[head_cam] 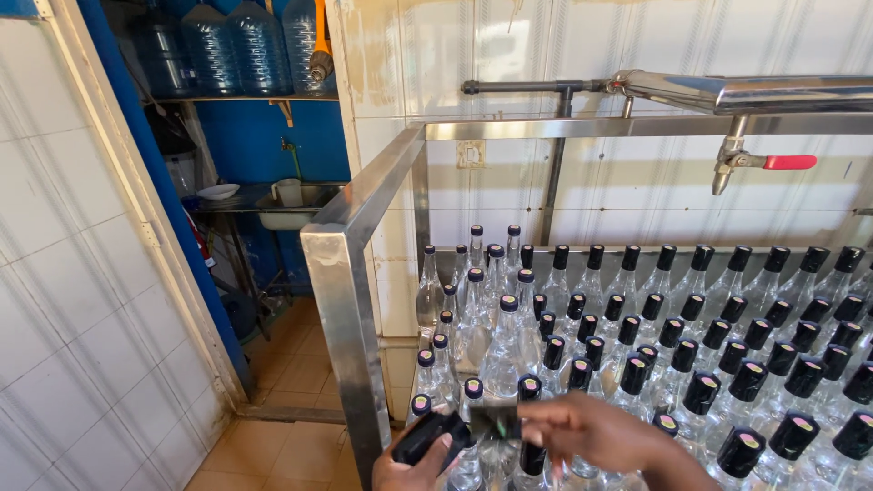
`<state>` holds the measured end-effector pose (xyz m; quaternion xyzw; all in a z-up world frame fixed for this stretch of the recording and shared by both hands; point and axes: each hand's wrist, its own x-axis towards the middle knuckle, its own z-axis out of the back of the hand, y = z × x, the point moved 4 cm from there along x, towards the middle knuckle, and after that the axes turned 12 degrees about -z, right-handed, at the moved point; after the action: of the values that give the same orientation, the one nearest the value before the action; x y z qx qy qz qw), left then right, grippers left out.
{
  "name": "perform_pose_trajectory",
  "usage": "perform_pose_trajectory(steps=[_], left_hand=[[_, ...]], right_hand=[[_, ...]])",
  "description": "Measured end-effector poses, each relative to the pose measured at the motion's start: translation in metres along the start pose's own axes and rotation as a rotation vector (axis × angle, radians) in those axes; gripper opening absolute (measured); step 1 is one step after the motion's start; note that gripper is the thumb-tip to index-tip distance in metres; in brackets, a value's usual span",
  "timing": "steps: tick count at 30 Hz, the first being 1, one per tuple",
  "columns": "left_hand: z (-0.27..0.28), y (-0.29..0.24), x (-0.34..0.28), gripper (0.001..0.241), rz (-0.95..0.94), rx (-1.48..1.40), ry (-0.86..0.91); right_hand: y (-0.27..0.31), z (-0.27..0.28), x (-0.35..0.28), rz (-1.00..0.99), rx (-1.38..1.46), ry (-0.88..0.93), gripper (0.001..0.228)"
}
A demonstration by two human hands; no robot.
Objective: Manually placing caps on glass bottles in a production rack
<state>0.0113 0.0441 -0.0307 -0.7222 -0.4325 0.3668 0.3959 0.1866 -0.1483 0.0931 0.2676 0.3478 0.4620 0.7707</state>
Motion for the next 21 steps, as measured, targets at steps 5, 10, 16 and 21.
perform_pose_trajectory(steps=[5, 10, 16, 21], left_hand=[[0.001, -0.025, 0.0, 0.05, 0.333, -0.225, -0.076], [0.004, -0.034, -0.003, 0.054, 0.43, -0.331, -0.034], [0.01, -0.033, -0.003, 0.053, 0.429, -0.307, -0.063], [0.016, -0.017, 0.005, 0.046, 0.468, -0.271, 0.019]], right_hand=[[0.0, 0.025, 0.047, -0.17, -0.325, -0.306, 0.009], [0.0, 0.025, 0.095, -0.158, -0.573, -0.504, 0.027], [0.01, 0.021, 0.119, -0.215, -0.644, -0.479, 0.029], [0.037, 0.011, 0.13, -0.21, -0.437, -0.359, 0.015]])
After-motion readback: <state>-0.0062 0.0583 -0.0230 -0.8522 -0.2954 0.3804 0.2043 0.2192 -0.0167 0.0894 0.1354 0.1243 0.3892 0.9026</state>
